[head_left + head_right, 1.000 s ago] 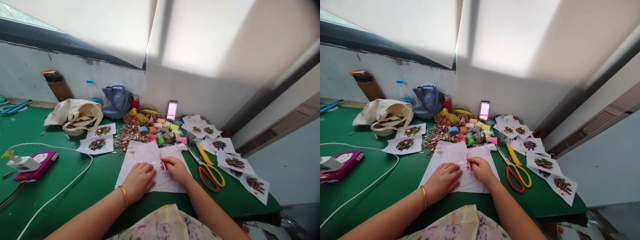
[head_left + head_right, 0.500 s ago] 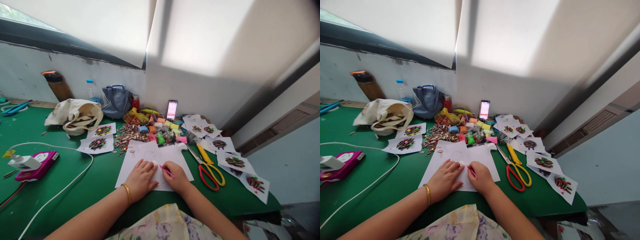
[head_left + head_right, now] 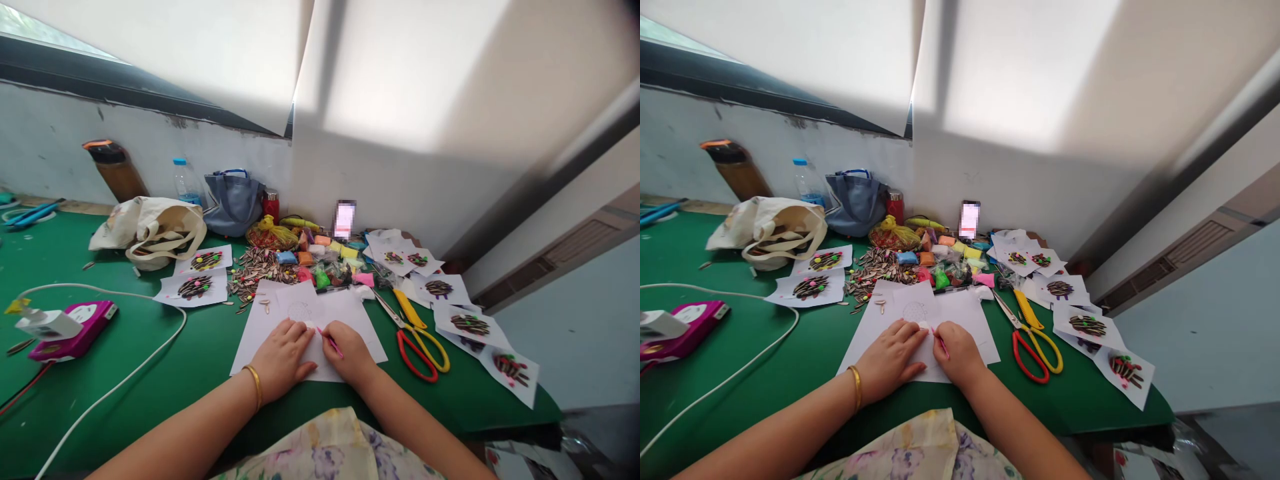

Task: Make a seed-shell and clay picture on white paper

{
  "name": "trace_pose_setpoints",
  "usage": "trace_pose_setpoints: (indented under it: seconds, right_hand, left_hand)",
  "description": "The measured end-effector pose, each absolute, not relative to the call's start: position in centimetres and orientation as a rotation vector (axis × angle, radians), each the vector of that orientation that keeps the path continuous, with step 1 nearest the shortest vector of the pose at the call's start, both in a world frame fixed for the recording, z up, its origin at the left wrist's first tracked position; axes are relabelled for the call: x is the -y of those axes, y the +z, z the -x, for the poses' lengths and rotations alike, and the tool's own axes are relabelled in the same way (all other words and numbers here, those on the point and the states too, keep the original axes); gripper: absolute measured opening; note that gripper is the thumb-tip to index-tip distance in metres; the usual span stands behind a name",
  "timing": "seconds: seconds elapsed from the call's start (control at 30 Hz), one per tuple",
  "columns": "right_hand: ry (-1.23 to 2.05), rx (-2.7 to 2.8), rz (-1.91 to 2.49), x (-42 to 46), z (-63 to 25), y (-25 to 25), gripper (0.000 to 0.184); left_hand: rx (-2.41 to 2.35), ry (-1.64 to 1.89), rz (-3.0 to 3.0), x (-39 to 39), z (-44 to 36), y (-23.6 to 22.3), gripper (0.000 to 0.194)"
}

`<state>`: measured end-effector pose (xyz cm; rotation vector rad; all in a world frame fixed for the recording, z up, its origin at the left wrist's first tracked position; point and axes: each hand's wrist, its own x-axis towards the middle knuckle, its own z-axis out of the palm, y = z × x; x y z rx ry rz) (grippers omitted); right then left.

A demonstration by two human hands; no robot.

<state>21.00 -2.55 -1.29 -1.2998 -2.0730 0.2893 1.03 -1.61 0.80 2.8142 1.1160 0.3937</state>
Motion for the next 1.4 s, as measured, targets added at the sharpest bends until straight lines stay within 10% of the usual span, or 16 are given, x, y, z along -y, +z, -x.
trace_pose_setpoints:
  seconds: [1.4]
  right_hand:
    - [0.261,2.129,1.326,1.1,-20.5,-1.7,0.013]
  left_hand:
    - [-1.106,0.447,-2.794,1.5,-1.0,0.6,0.06]
